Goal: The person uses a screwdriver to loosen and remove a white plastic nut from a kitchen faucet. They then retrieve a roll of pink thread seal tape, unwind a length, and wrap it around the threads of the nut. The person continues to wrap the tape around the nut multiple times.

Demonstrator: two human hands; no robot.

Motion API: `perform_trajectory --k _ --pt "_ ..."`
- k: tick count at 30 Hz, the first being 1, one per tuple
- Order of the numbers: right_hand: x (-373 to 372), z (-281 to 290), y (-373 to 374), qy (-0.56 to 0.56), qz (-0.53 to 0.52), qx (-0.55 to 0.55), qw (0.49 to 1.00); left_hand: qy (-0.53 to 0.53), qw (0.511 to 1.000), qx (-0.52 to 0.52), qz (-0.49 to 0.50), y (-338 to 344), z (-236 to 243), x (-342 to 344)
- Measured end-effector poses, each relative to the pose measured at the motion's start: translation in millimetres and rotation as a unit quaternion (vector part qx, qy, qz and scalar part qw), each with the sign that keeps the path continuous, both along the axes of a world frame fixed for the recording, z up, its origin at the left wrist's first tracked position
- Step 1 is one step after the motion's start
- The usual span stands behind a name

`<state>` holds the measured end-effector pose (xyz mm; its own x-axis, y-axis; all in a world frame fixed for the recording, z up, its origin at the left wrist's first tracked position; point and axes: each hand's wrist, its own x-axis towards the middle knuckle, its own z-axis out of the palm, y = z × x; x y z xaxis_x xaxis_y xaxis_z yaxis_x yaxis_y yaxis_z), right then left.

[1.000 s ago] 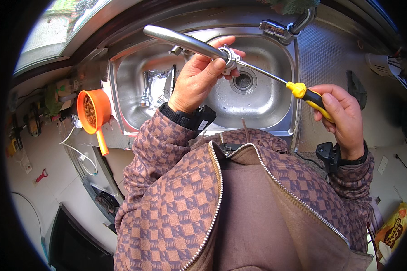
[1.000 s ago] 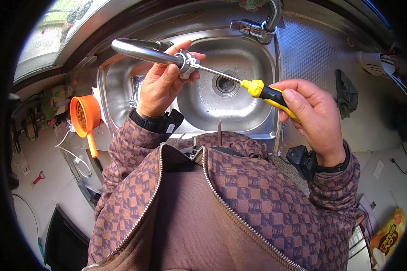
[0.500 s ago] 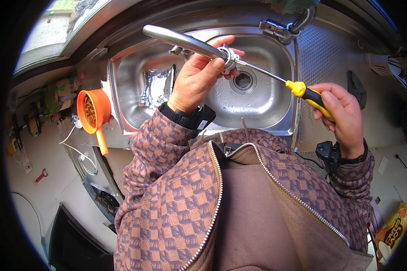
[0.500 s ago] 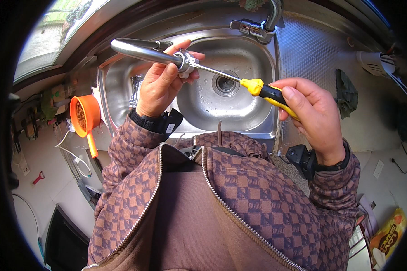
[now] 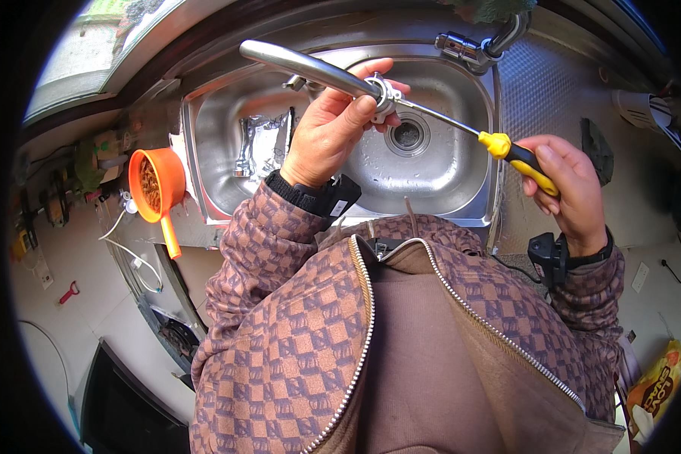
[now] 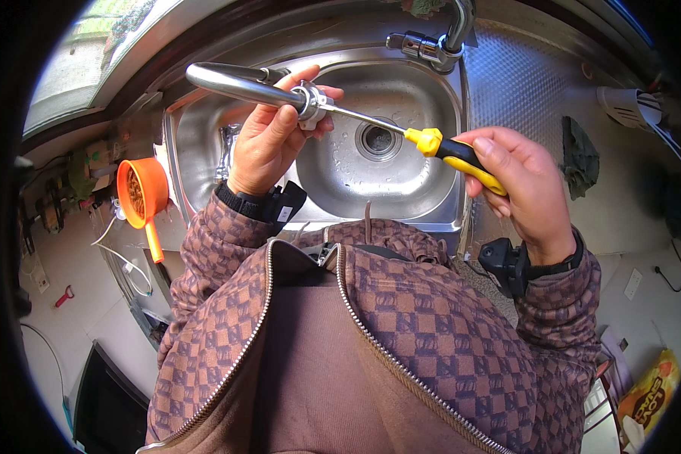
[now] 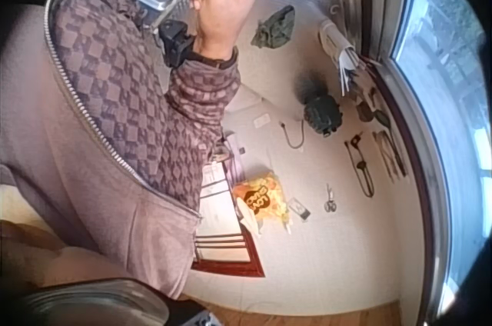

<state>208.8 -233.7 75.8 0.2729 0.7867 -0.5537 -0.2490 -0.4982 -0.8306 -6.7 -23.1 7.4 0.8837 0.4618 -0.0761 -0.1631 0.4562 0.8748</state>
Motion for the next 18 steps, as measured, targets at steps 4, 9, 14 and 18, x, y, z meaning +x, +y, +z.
perform_trajectory --k 4,9,14,18 --pt "3.4 0.3 2.9 0.072 0.001 0.016 0.997 0.002 1.000 0.000 0.000 -0.2 0.3 0.3" --pt "-5.7 10.3 1.4 -0.201 0.058 0.095 0.973 0.007 0.999 0.020 -0.024 3.1 0.2 -1.8" --pt "-17.6 23.2 9.7 -0.343 0.074 0.172 0.920 0.010 0.999 0.022 -0.027 4.2 -1.3 -2.6" --pt "-5.2 42.0 15.4 -0.056 0.072 0.002 0.996 -0.001 1.000 0.018 -0.024 4.5 -0.4 -2.7"
